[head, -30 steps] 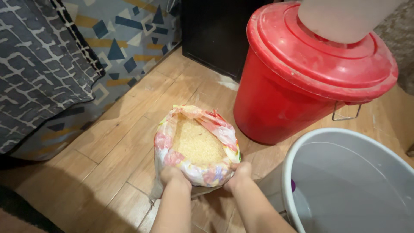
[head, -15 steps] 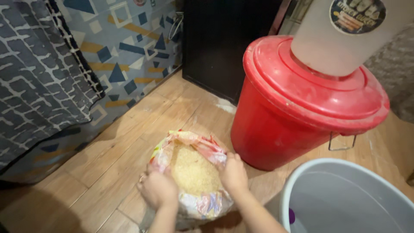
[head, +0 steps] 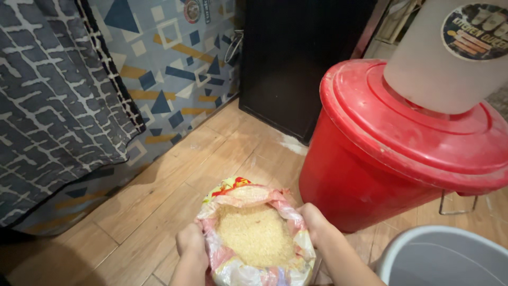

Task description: The person opens a white bucket, removes the lid, and uses a purple cup to scoop rice from a plastic bag into the bucket. The person repeatedly scoops and pours rice into the bucket until the clip ends.

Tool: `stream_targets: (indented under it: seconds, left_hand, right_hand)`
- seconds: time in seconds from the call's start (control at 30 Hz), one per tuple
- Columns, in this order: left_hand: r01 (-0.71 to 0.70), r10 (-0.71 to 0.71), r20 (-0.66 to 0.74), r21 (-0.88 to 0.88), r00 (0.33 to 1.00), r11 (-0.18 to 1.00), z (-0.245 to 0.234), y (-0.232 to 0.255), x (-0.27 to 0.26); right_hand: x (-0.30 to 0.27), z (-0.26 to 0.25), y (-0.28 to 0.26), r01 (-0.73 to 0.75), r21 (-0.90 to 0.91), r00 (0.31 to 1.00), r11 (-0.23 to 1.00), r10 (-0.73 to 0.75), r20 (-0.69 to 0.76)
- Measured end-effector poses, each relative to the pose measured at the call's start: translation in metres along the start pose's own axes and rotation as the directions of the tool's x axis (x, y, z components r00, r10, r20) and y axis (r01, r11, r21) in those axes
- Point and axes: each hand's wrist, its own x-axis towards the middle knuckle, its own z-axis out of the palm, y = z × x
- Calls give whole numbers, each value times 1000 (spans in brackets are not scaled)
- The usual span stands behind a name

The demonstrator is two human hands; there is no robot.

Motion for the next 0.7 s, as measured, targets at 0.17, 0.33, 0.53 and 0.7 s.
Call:
stream_targets:
  seconds: [0.17,0.33,0.53,0.7]
  left_hand:
    - [-220,336,-116,552,935,804,6,25,-31]
    - [-568,574,249,666,780,483,3,68,-71]
    - [-645,464,473,681,749,347,11,97,-67]
    - [-506,327,391,731,860,458,33,103,-39]
  right_hand:
    - [-37,35,-18,176,-393,939,903,-273,-207]
    - [-90,98,-16,727,-685,342,-35,-847,407]
    - [-118,150,-21,455,-854,450,-252,-763,465]
    - [-96,163,-33,239,-967,720,94,-685,111]
